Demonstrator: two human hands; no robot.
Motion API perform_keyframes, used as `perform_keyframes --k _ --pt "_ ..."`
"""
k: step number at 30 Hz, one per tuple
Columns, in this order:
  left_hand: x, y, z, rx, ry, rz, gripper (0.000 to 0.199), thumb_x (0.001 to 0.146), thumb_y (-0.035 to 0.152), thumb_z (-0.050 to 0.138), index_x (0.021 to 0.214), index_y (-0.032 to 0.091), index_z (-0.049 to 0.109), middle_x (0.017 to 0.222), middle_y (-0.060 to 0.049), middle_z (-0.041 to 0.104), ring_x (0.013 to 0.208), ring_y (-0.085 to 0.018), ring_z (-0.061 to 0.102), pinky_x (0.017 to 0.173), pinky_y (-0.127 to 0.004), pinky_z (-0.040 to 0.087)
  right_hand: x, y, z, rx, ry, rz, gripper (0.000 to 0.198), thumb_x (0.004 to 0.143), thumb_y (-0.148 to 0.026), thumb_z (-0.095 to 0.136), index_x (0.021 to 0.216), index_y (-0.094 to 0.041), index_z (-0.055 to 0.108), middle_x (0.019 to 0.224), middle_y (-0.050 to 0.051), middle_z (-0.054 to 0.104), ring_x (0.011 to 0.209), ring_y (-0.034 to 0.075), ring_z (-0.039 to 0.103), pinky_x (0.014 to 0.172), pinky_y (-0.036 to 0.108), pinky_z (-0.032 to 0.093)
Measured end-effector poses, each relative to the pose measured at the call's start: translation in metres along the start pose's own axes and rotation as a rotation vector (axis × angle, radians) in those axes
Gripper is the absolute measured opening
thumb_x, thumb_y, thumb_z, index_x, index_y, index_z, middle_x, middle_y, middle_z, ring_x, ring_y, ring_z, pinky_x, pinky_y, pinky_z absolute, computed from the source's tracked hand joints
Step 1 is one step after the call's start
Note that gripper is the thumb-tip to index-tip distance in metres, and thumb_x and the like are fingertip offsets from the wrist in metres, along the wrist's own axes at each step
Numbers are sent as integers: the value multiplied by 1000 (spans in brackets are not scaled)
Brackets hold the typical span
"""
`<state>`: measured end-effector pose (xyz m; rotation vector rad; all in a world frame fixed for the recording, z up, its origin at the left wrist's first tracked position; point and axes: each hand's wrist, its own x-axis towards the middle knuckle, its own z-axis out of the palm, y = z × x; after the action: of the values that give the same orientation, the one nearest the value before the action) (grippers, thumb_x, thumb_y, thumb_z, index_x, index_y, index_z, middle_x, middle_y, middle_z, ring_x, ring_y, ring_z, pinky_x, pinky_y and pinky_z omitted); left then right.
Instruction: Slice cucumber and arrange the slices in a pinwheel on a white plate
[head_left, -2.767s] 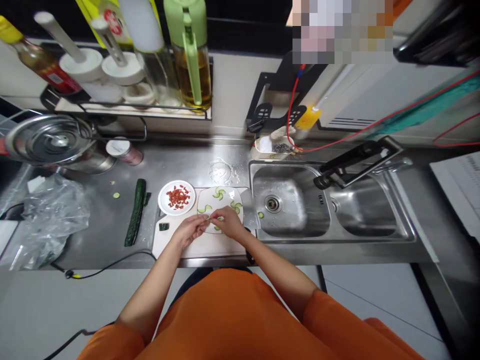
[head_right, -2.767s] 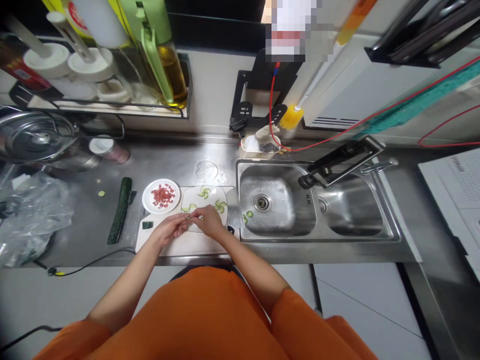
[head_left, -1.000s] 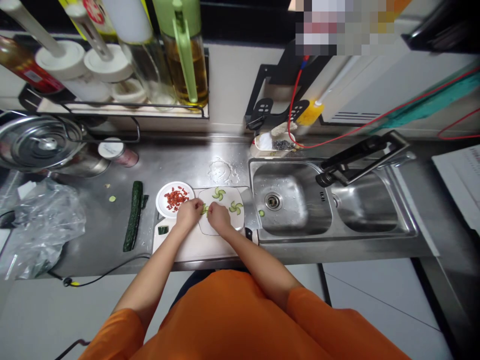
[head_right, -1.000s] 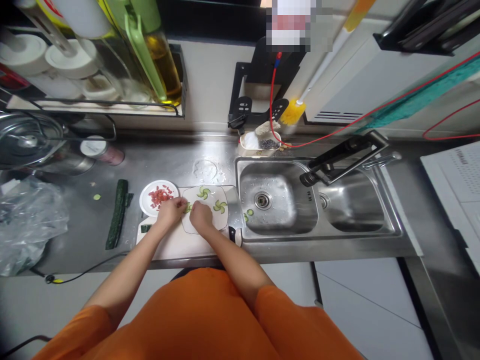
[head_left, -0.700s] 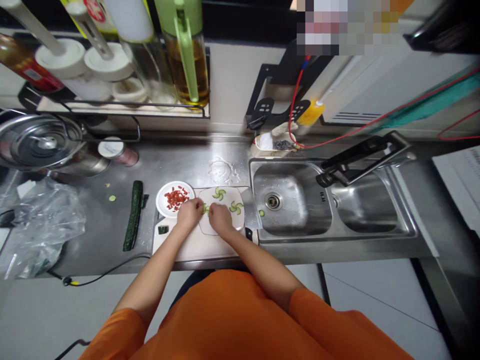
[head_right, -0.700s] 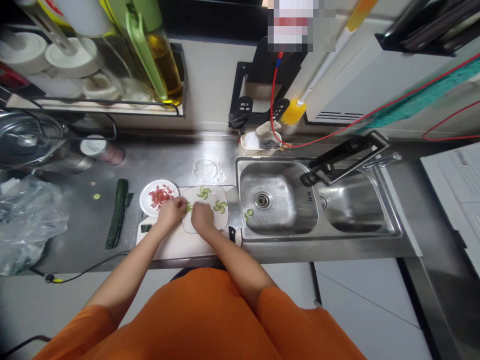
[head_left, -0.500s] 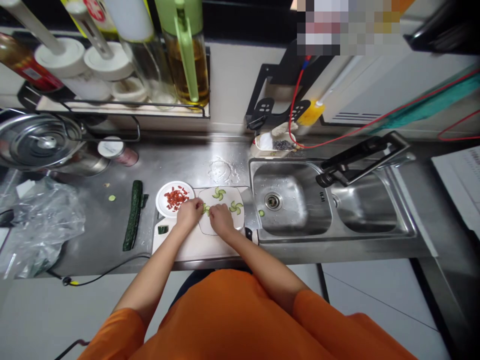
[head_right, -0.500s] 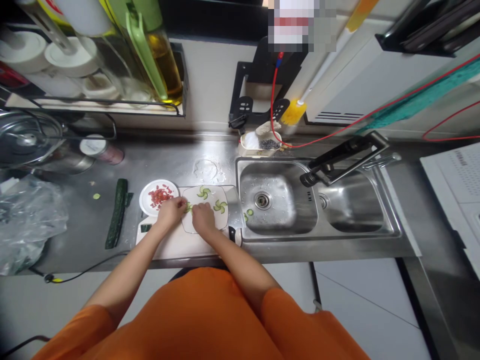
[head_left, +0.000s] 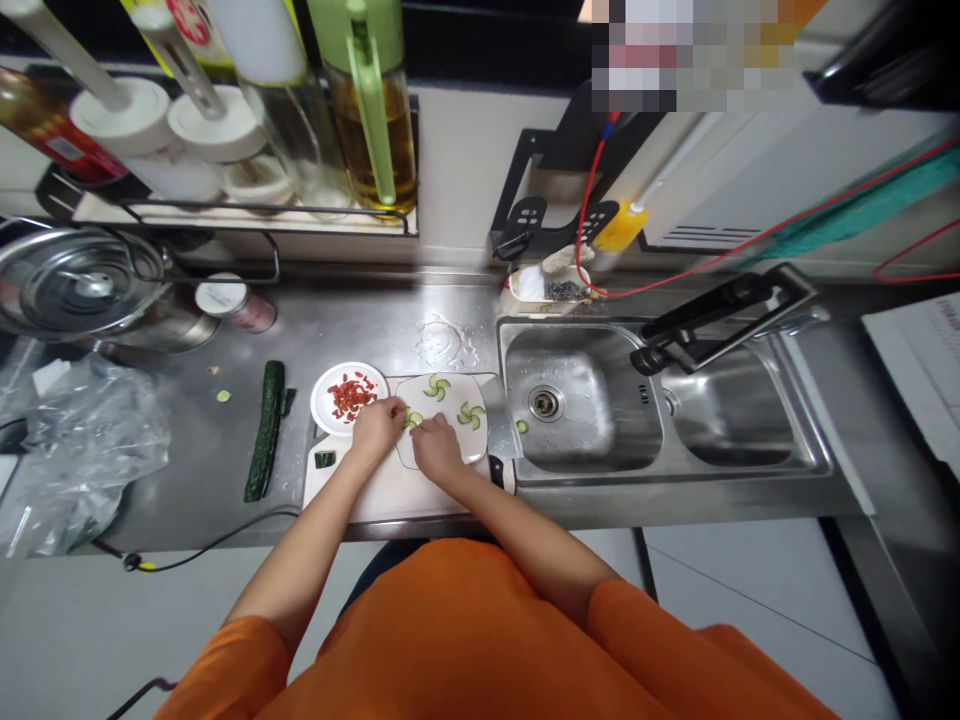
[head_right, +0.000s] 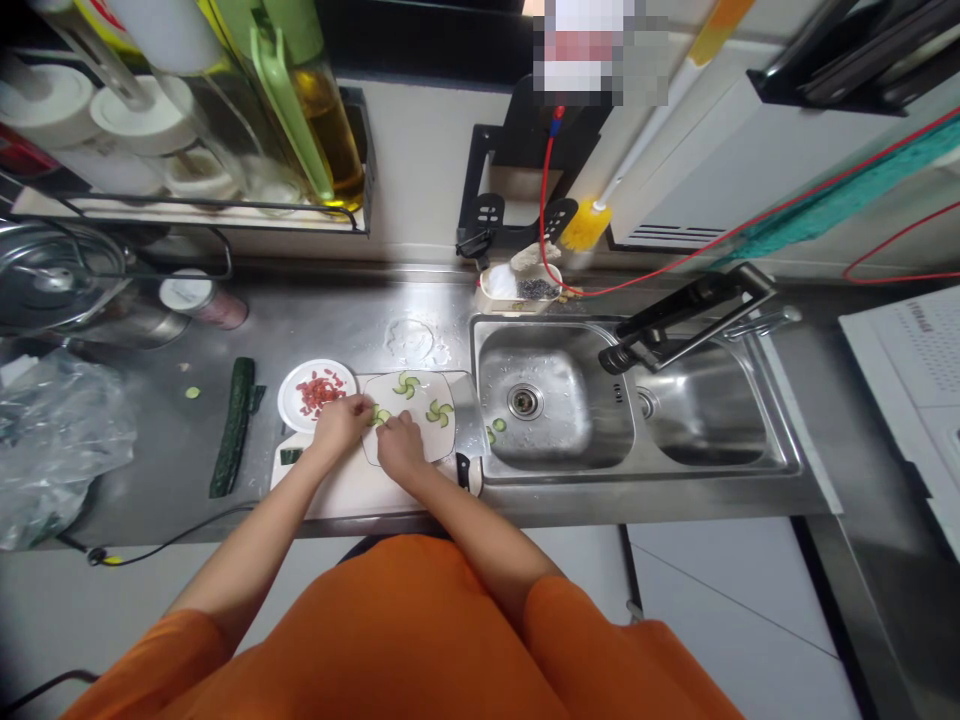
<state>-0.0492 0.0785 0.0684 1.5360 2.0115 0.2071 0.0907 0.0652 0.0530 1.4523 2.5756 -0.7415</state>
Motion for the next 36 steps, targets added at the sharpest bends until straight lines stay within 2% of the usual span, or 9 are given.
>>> perform_keyframes --k 9,23,27,33,36 --pt "0 -1 1 6 -5 -7 20 77 27 49 84 22 67 77 -2 68 70 -16 58 63 -23 37 -7 -1 3 -66 85 -59 28 89 -16 38 87 -16 66 119 11 53 103 26 34 72 36 36" --pt "-2 0 1 13 1 -9 20 78 29 49 84 22 67 78 -3 69 71 -16 59 63 -24 38 -10 3 -3 -57 52 -90 24 90 -17 39 93 -17 63 112 11 56 104 26 33 74 36 35" --pt "-3 -1 2 -8 9 -14 21 79 28 49 86 21 68 81 -3 69 72 -16 59 65 -23 39 -11 6 -8 -7 63 -78 26 91 -20 39 101 -19 63 114 10 56 107 25 33 76 36 35" --pt "-6 -11 3 -74 80 43 20 79 28 49 82 21 67 76 -1 68 71 -15 60 67 -23 40 -7 14 -11 -8 87 -5 28 89 -15 40 105 -18 62 113 11 56 106 27 33 74 36 34" --pt "-12 -16 0 -81 142 49 21 79 28 49 84 20 68 80 -2 69 75 -15 61 71 -23 42 -5 17 -8 -26 88 5 29 87 -13 41 107 -18 61 115 11 54 107 28 32 75 36 33"
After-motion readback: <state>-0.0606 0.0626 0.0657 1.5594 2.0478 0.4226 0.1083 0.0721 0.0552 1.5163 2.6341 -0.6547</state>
